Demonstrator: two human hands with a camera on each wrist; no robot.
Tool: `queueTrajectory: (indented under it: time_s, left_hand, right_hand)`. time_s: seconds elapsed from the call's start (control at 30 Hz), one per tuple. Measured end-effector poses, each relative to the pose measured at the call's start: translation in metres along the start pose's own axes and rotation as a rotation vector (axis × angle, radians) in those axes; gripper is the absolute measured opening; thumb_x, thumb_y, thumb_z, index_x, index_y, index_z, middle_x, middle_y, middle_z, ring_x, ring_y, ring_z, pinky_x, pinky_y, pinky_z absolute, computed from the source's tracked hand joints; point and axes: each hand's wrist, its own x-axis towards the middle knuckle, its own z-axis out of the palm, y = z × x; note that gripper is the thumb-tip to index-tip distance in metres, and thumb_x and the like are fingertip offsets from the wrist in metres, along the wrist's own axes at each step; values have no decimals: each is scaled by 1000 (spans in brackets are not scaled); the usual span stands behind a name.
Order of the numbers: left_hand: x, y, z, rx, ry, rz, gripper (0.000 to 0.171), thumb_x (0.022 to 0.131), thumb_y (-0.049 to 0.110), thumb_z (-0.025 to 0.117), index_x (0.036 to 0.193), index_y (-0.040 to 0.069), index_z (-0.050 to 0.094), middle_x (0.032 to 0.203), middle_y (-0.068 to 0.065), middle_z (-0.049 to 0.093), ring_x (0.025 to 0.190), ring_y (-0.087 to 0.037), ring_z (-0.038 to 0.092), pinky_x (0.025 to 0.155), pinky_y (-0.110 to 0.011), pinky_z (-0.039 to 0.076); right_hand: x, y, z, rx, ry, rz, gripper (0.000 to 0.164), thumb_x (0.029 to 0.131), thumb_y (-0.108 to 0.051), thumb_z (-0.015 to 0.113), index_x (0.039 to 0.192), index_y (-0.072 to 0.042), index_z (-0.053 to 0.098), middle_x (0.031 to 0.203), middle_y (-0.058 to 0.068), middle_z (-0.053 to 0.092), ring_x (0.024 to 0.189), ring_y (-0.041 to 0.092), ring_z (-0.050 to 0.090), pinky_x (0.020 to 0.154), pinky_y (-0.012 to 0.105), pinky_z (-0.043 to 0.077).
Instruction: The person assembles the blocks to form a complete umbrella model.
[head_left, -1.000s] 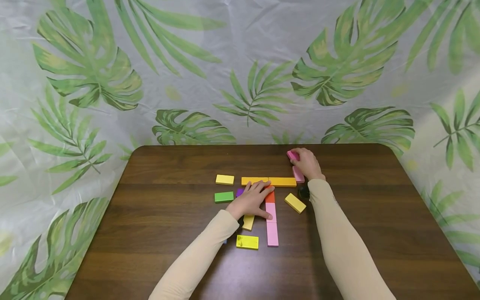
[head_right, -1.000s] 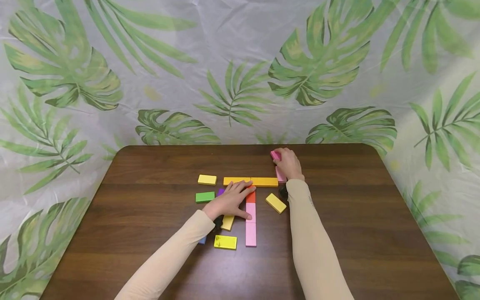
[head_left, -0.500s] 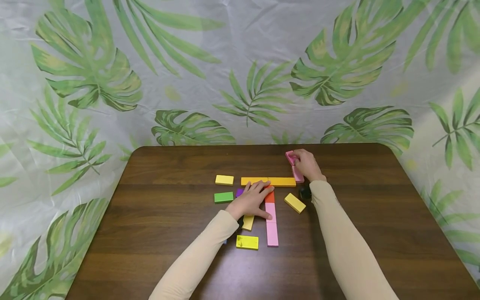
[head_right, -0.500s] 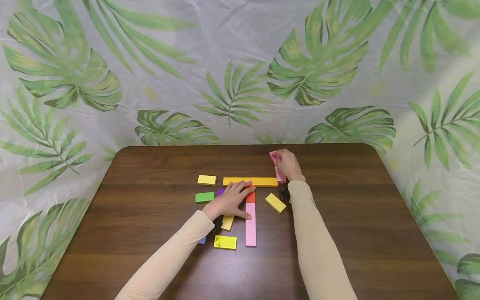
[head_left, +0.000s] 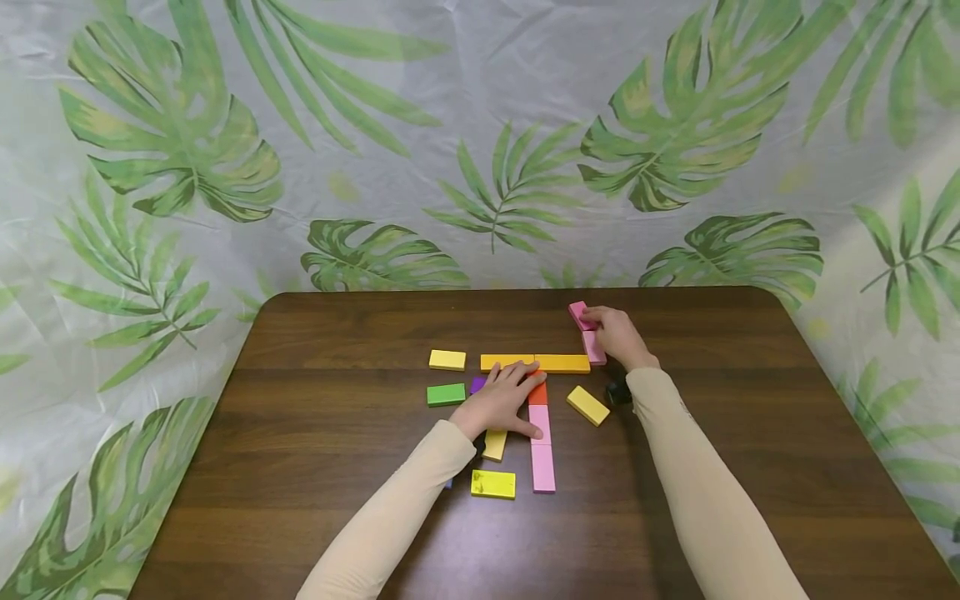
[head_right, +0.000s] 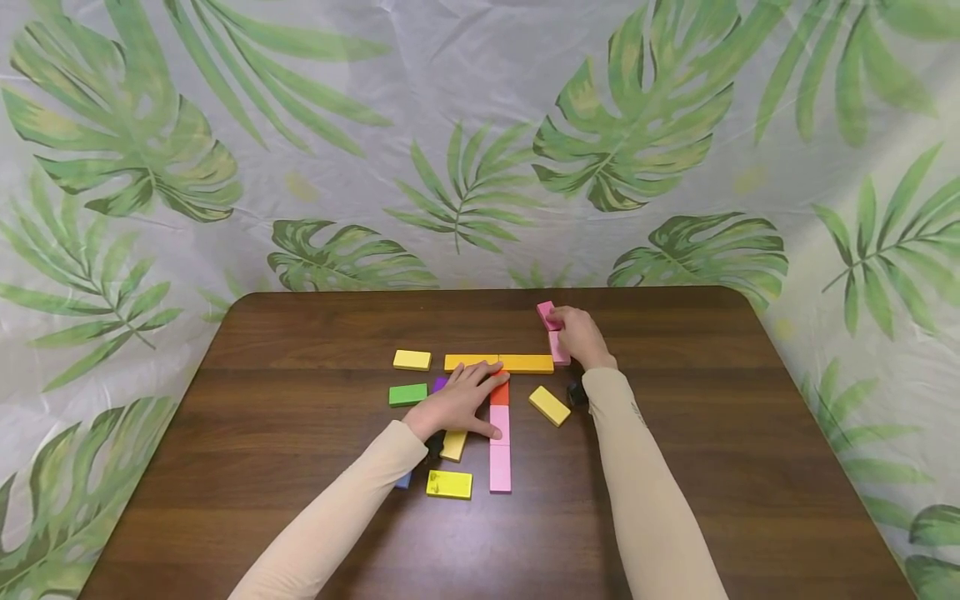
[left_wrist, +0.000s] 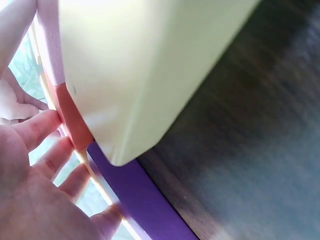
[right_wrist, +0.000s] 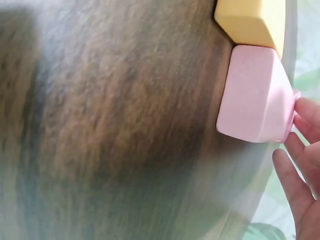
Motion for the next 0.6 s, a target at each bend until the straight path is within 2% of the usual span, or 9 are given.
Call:
queueTrajectory:
  time_s: [0.6]
  left_hand:
    - [0, -1, 1, 4, -2, -2, 95, 79, 56, 70, 153, 16, 27, 158, -4, 16, 144, -25, 12, 114, -49, 4]
  right_hand:
    - [-1, 5, 4, -29, 28, -66, 41, 86, 14, 40, 121, 8, 62, 129, 23, 55, 122, 42, 47, 104, 51, 33]
